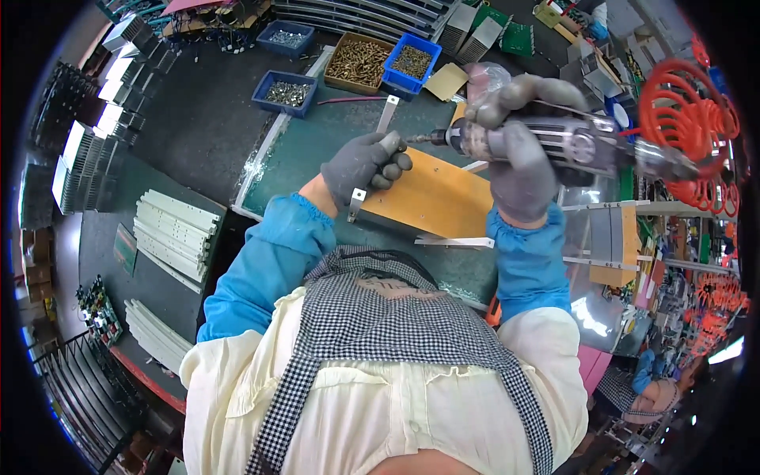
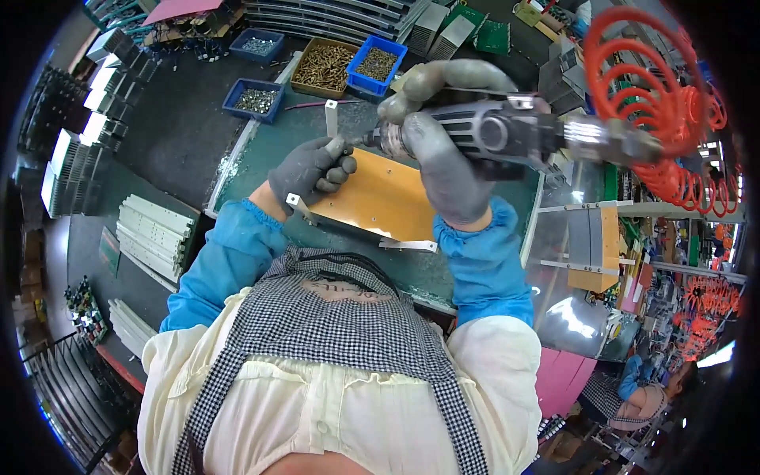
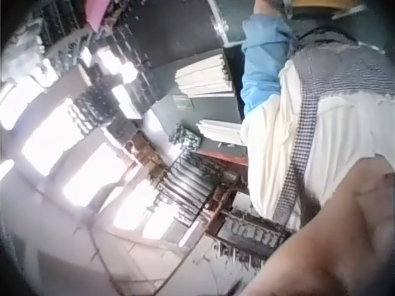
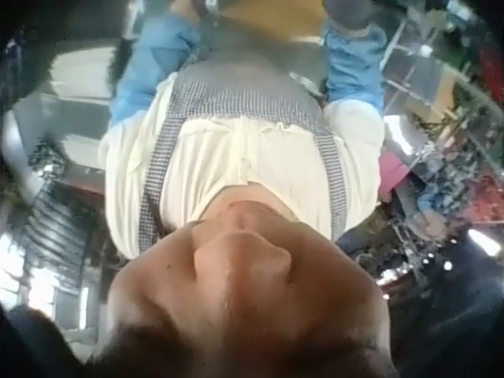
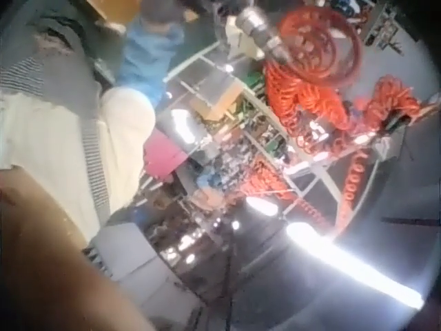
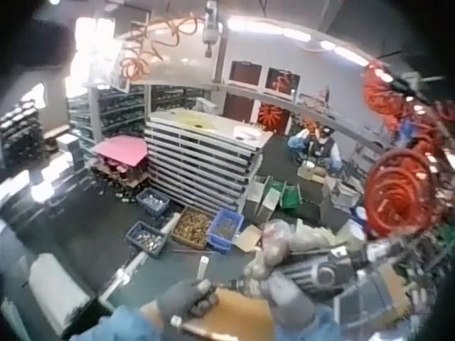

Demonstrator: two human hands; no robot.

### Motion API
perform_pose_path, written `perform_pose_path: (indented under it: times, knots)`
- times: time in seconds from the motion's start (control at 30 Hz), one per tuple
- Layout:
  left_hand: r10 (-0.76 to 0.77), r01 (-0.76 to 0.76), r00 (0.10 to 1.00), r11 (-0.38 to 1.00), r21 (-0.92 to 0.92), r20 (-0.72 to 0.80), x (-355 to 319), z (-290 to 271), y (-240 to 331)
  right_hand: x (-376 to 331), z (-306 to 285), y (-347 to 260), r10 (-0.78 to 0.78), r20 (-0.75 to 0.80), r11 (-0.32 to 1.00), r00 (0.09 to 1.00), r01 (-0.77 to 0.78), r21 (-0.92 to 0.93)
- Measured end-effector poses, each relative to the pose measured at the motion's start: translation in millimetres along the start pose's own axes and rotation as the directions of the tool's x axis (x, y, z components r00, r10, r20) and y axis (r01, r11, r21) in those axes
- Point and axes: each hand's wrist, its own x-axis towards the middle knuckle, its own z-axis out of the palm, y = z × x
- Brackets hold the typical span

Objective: Assembling small metal and plastic electronic enclosure components by aligning panels and fastening screws using a pneumatic screwdriver.

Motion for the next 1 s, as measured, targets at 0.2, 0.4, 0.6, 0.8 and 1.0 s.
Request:
perform_pose_path:
  times: [0.2, 0.4, 0.6, 0.8, 1.0]
  knots:
    - [0.018, -0.018, 1.000, 0.995, 0.094, -0.002, 1, 1, 0, -14, -7, 22, 0.015, -0.105, 0.996, 0.994, -0.005, 0.091]
    - [0.048, -0.048, 0.999, 0.990, 0.129, 0.003, 1, 6, 0, -14, -7, 24, 0.072, -0.219, 0.989, 0.973, -0.041, 0.144]
    - [0.055, -0.054, 0.999, 0.978, 0.200, 0.001, -3, 8, 2, -7, -7, 27, 0.089, -0.380, 0.990, 0.921, -0.039, 0.138]
    - [0.120, -0.073, 0.979, 0.962, -0.263, 0.168, -4, -10, -4, -4, -10, 40, 0.226, -0.318, 0.974, 0.921, -0.205, 0.101]
    - [0.065, -0.020, 0.987, 0.955, -0.296, 0.144, 1, -11, -4, -7, -1, 54, 0.305, -0.301, 0.952, 0.904, -0.297, 0.073]
